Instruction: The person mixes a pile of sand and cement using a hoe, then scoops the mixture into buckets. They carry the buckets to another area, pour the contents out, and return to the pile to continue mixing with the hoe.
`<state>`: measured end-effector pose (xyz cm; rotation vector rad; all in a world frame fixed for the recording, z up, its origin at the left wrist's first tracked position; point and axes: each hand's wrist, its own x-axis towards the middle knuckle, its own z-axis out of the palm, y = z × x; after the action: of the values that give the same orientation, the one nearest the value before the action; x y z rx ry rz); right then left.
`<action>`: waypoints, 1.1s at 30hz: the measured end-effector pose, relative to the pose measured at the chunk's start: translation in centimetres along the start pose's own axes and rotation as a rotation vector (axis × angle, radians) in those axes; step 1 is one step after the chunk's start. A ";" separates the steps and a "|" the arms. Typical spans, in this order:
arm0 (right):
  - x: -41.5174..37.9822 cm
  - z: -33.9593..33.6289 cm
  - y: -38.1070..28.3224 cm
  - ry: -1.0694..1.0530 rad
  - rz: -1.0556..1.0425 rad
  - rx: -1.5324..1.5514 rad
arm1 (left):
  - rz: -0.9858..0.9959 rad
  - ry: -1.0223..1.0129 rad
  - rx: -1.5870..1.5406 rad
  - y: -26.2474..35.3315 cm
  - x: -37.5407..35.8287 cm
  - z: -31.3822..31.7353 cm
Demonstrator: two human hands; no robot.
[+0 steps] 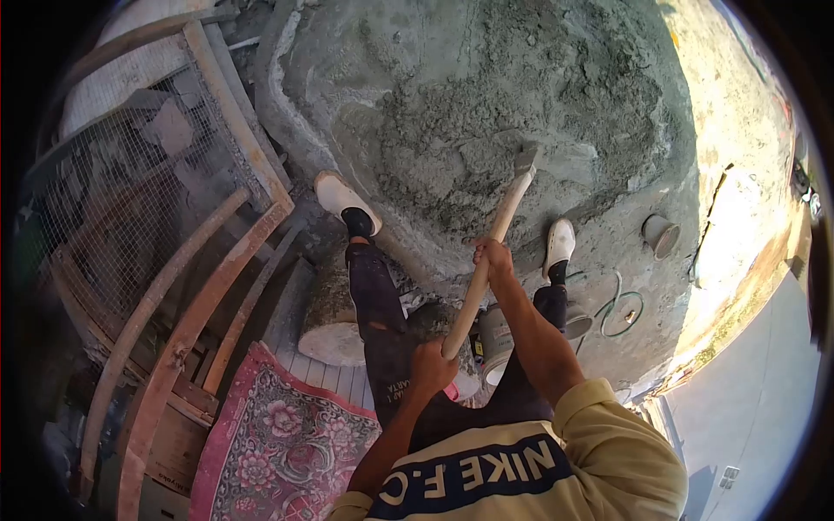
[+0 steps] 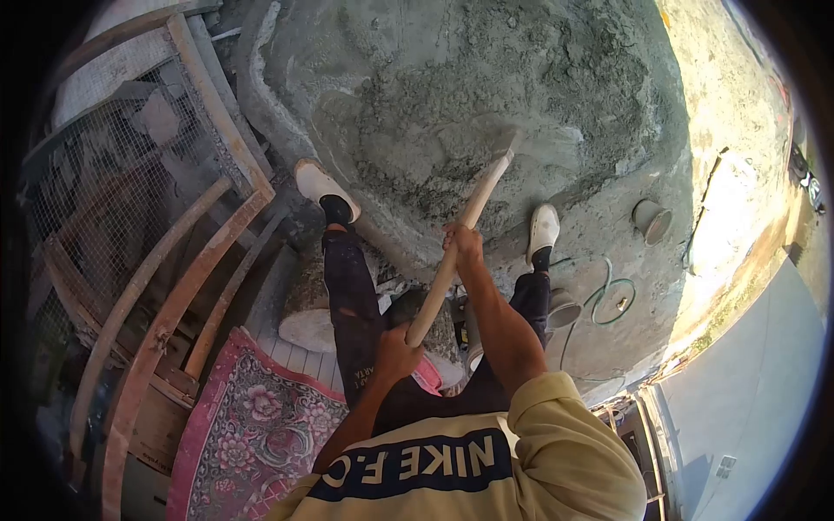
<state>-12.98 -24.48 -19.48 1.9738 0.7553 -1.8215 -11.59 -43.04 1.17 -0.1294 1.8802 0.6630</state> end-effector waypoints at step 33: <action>4.0 -8.4 6.8 -0.160 0.191 -0.356 | -0.346 -0.210 -0.312 1.7 -5.0 10.1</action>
<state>-2.04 -24.36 -23.14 1.5956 0.7523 -1.5844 -1.84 -37.64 3.62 -0.5523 1.4957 0.6945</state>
